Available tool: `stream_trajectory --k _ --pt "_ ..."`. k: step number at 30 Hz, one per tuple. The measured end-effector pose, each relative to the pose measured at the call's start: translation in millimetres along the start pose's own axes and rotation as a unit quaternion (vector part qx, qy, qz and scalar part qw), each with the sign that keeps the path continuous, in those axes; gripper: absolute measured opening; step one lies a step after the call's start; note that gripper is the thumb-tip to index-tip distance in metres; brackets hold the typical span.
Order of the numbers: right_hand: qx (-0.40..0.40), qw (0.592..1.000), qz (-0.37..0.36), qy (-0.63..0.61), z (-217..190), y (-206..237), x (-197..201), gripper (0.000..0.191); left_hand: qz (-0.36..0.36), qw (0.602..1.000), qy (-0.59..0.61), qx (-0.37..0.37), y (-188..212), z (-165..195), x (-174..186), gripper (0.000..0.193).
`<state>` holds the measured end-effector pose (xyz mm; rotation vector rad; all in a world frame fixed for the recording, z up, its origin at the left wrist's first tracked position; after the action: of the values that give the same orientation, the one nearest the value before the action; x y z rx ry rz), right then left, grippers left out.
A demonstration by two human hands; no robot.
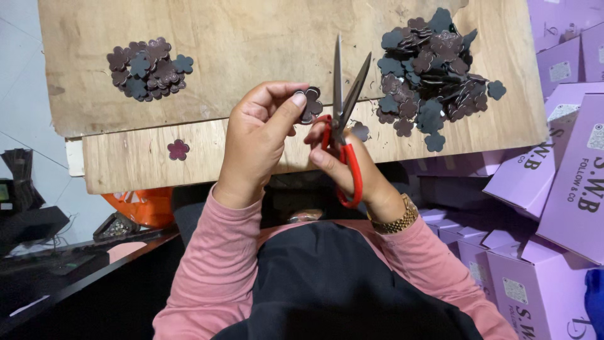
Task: The person trims the edges of small flower-shaped leather cutouts with red-handled scissors, rotating each piece to cut away excess material, then sets the trimmed piece on a pile and picks up the next untrimmed cutout, repeating this cycle throughout the episode.
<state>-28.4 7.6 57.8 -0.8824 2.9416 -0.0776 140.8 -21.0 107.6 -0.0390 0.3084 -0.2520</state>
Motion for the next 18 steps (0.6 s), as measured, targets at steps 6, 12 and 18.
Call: stream_trajectory --k 6,12,18 --pt "-0.009 0.998 -0.060 0.002 -9 3 -9 0.052 -0.031 0.997 0.066 -0.002 4 2 -6 0.019" --pt "0.001 0.997 -0.078 0.024 -7 3 -8 0.052 -0.040 0.995 0.085 0.028 6 3 -10 0.014" --pt "0.013 0.997 -0.055 0.055 2 2 -5 0.054 -0.052 0.996 0.063 0.031 7 0 -11 0.013"
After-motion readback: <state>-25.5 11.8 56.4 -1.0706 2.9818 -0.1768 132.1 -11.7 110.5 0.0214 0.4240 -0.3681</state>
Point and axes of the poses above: each hand's wrist, its own y-axis away from the middle knuckle, its own x-axis out of the back of the hand, z = x × y, the point moved 4 cm from there along -y, towards the middle knuckle, and after that the axes turned 9 degrees about -z, right-handed, at the moved point
